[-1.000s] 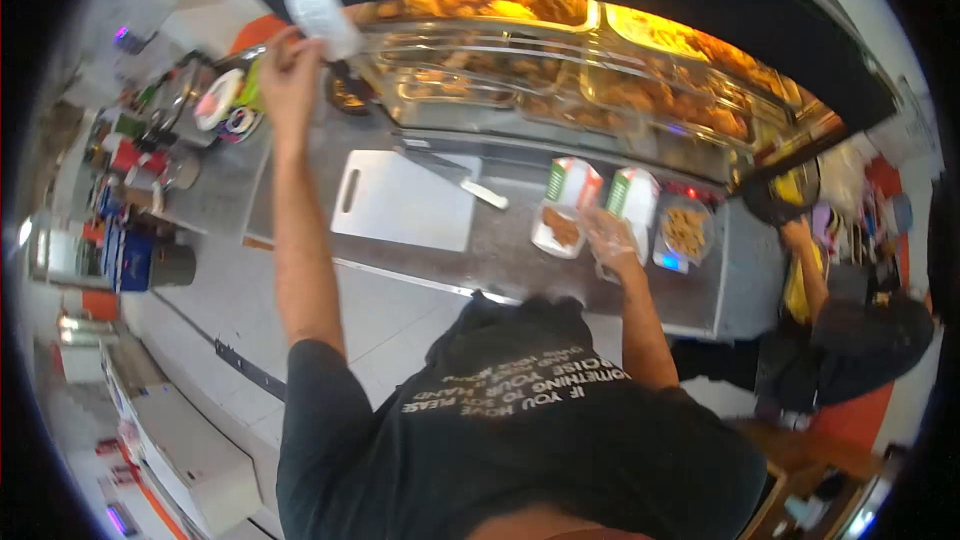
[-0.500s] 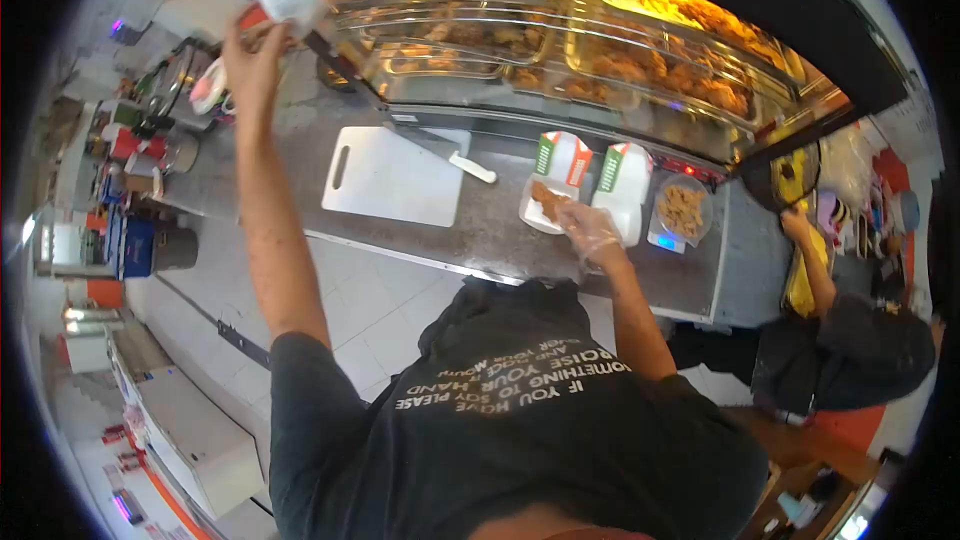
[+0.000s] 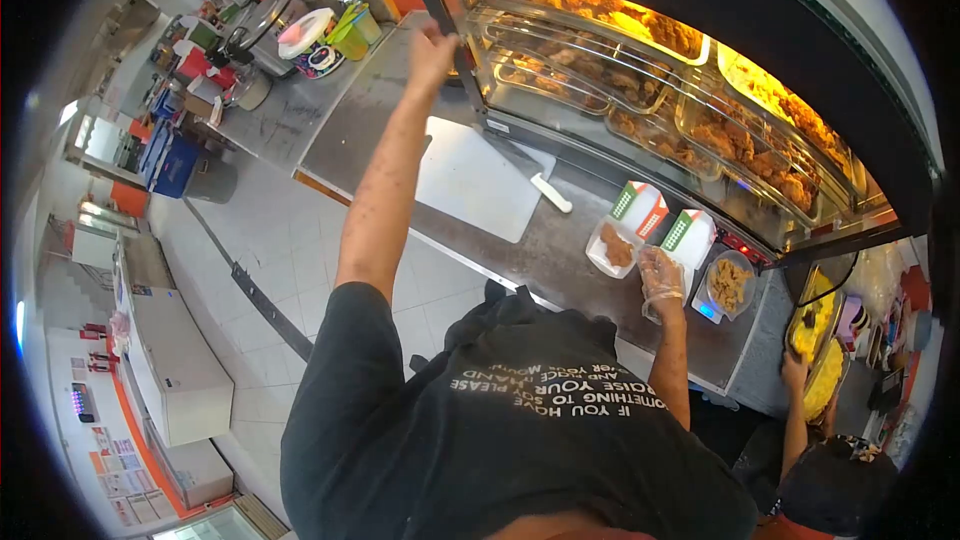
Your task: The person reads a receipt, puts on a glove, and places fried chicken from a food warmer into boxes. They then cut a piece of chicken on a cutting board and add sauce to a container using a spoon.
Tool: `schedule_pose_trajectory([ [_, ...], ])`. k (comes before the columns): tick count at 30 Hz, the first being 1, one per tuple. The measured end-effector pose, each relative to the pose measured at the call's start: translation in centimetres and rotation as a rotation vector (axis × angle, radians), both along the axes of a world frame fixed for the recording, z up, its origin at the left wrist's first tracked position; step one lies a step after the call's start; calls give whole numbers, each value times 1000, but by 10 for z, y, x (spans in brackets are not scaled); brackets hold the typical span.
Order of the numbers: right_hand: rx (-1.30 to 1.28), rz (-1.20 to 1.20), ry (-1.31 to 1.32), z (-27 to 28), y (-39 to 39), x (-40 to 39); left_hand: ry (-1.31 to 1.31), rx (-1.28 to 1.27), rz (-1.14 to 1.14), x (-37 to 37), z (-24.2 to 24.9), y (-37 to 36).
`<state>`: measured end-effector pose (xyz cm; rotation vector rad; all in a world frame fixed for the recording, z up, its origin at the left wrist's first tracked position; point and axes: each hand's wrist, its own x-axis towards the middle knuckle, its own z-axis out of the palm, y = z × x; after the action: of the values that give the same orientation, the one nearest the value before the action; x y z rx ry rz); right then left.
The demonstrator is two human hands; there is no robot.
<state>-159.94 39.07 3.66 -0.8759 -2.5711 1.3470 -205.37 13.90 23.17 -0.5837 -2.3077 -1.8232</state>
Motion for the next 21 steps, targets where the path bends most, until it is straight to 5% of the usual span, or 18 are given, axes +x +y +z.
schedule_pose_trajectory([
  [1, 7, -4, 3, 2, -4, -5, -96, -71, -114, -15, -26, -1],
  [2, 27, 7, 75, 3, -8, -10, 1, -109, 109, -16, -61, 11],
  [4, 54, -1, 151, 2, -16, -24, -38, 134, 29, -13, -100, 26],
  [6, 219, 11, 357, -6, -24, -33, 104, 74, 78, 8, -95, 31],
  [7, 65, -62, 171, 11, -33, -38, 98, 83, 52, 12, -94, 33],
  [10, 226, -78, 276, 60, -64, -74, 168, 80, 98, 21, -98, 34],
  [11, 338, -14, 414, 85, -76, -95, 168, 98, 23, 28, -99, 36],
  [13, 959, 148, 638, 137, -99, -145, 195, 137, -171, 43, -99, 36],
  [14, 531, 51, 634, 159, -117, -169, 119, 152, -280, 53, -95, 38],
  [15, 406, 107, 650, 180, -125, -196, 35, 108, -402, 62, -89, 39],
  [18, 738, 155, 795, 210, -124, -283, 72, 43, -784, 62, -108, 55],
  [21, 581, -172, 552, 232, -118, -339, 118, 66, -911, 75, -109, 35],
])
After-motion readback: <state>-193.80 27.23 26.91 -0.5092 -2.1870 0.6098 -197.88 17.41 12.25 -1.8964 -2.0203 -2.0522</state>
